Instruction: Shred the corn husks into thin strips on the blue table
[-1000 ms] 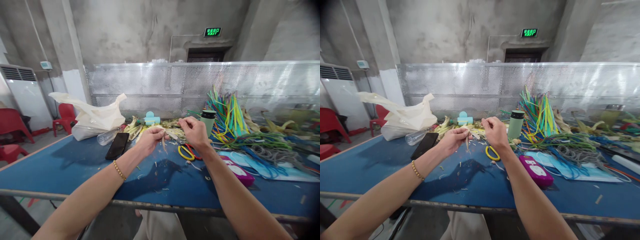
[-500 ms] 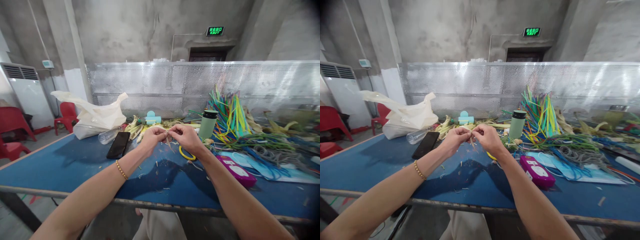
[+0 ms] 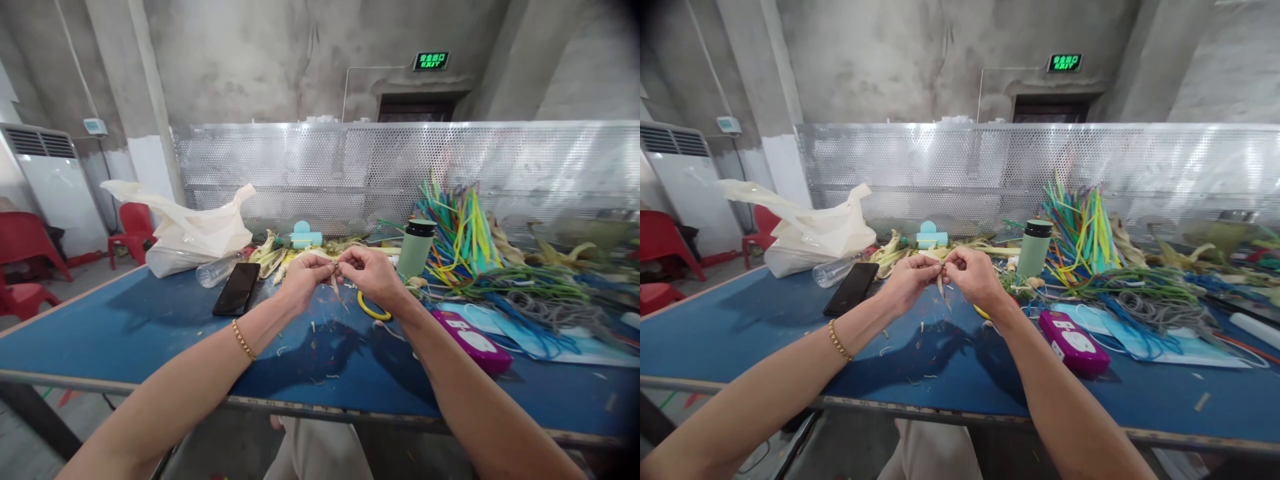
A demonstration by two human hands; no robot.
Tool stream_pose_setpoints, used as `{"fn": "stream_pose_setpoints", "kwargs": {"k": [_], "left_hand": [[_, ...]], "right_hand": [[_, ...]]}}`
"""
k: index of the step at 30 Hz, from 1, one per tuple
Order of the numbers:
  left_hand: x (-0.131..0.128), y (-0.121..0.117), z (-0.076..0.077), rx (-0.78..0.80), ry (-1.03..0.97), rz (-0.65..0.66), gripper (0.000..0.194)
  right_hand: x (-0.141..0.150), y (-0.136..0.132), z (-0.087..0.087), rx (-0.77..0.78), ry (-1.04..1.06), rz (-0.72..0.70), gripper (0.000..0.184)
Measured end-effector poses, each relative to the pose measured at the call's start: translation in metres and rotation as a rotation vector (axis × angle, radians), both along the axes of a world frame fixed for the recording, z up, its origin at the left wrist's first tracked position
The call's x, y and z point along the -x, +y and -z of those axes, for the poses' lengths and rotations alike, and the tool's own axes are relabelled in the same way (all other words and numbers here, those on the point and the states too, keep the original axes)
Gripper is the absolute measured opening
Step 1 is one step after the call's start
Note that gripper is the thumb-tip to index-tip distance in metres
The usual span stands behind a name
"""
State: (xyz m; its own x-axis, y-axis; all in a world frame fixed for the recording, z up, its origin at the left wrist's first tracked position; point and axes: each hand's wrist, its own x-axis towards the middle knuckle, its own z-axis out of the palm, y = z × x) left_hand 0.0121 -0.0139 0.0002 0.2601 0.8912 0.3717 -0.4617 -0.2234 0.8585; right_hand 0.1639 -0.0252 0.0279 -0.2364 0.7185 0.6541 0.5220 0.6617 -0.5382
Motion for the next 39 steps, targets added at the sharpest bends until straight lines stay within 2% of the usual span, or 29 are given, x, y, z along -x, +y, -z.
{"fn": "stream_pose_setpoints", "kwargs": {"k": [8,15,19,22,29,33,39], "left_hand": [[-0.001,-0.003,-0.001,0.015,0.004,-0.005,0.005],[0.002,0.005,0.002,-0.007,0.067,0.062,0.019],[0.004,0.007,0.002,-0.105,0.185,-0.062,0.025],[0.004,0.006,-0.001,-0.179,0.251,-0.109,0.024],[0.0,-0.001,-0.004,-0.172,0.204,-0.187,0.011],[-0.001,-0.002,-0.004,-0.185,0.158,-0.159,0.011],[-0.001,0.001,-0.002,-0.207,0.106,-0.1,0.013]], "right_hand": [[-0.001,-0.002,-0.003,-0.012,-0.017,0.008,0.013],[-0.007,0.004,0.0,-0.085,-0.13,0.051,0.011],[-0.01,0.004,0.0,-0.148,-0.219,0.042,0.012],[-0.01,0.002,-0.002,-0.164,-0.247,0.033,0.011],[-0.005,-0.002,-0.003,-0.1,-0.16,0.044,0.014],[-0.004,0.0,-0.002,-0.03,-0.064,-0.035,0.013],[-0.008,0.001,-0.003,0.002,-0.036,-0.102,0.014]]}}
